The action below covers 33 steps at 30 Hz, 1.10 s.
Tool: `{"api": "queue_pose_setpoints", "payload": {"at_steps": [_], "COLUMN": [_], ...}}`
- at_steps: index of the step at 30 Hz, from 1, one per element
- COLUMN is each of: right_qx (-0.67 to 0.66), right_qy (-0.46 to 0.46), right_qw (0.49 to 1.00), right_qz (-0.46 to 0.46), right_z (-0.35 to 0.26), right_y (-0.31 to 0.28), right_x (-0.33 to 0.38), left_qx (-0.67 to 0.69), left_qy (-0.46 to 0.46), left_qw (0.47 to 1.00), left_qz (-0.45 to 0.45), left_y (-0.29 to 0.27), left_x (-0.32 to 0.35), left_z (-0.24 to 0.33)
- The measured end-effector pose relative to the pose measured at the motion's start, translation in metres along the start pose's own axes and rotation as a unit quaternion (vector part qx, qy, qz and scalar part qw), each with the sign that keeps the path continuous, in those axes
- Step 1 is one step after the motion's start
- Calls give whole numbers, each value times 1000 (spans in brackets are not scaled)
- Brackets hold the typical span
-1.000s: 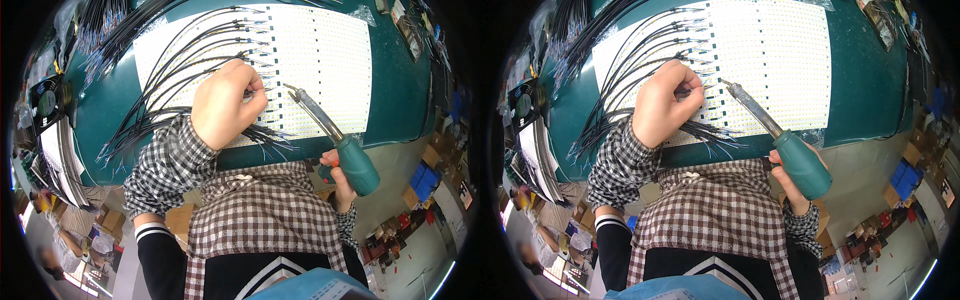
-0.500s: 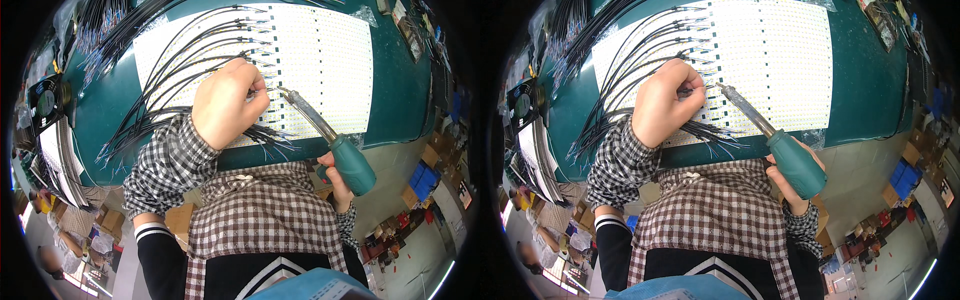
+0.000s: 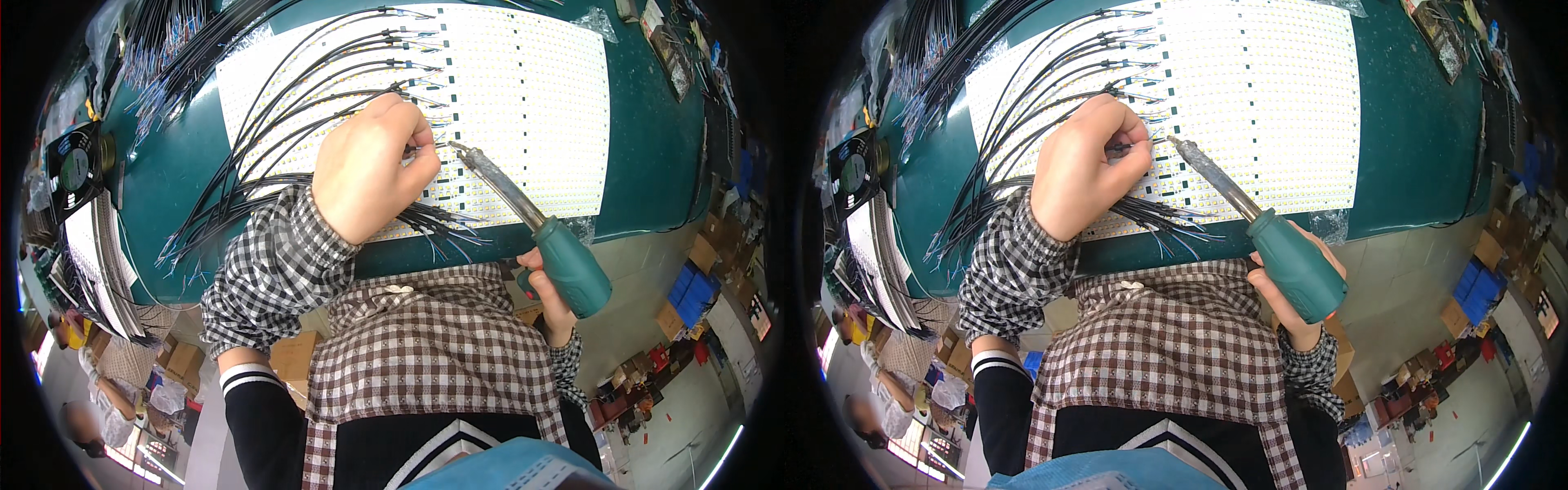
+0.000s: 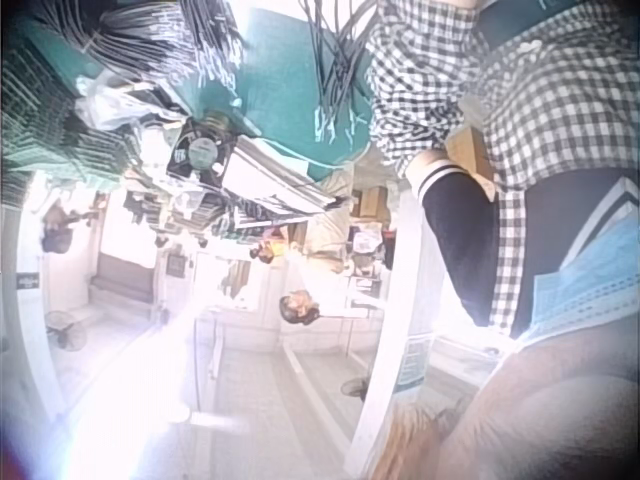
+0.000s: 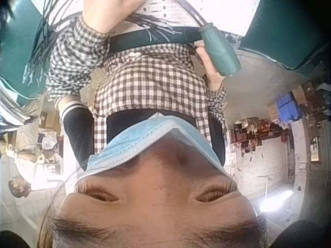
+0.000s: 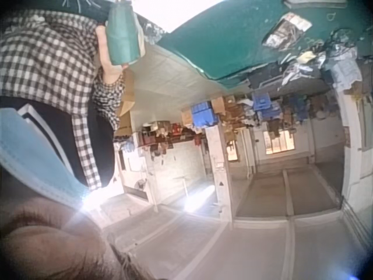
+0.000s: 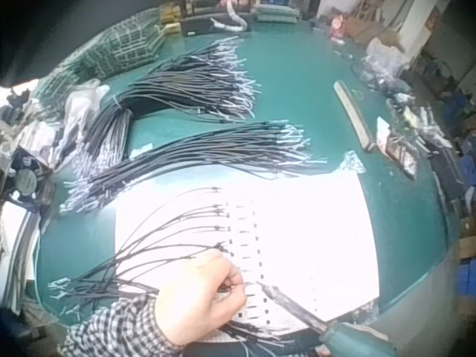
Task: The person uses a soldering iron to attach black wires to a white LED panel. They hold the wires in place with one hand while applying heat with the other, working systematically across the panel's surface.
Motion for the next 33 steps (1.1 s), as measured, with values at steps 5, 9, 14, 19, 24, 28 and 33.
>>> {"api": "queue_pose_setpoints", "payload": {"at_steps": [5,9,14,19,24,28,33], "right_qx": [-13,1,-15,9,-5,-5,-7], "right_qy": [24,20,-5,-16,-5,16,19], "right_qw": [1000,1000,1000,1000,1000,998,999], "right_qz": [-6,-12,-1,-2,30,53,47], "right_z": [-6,-6,-7,-10,-21,-21,-18], "right_y": [4,4,2,0,3,1,1], "right_x": [-1,1,1,0,-5,-5,-2], "left_qx": [-2,-5,-7,-2,9,37,16], "left_qy": [-8,-4,-3,-5,64,30,10], "left_qw": [1000,1000,1000,1000,998,998,999], "left_qz": [-5,-4,-3,-9,-1,-36,-45], "left_y": [0,0,0,0,-6,-1,0], "left_x": [1,0,0,0,4,-6,-11], "left_z": [0,0,1,1,13,2,1]}}
Point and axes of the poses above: each hand's wrist, its own x-axis away from the middle knuckle, its own y-axis out of the palm, z = x × y, the point moved 7 cm from there along -x, towards the middle knuckle, and after that the axes turned 6 degrees about -z, right-handed, at the moved point
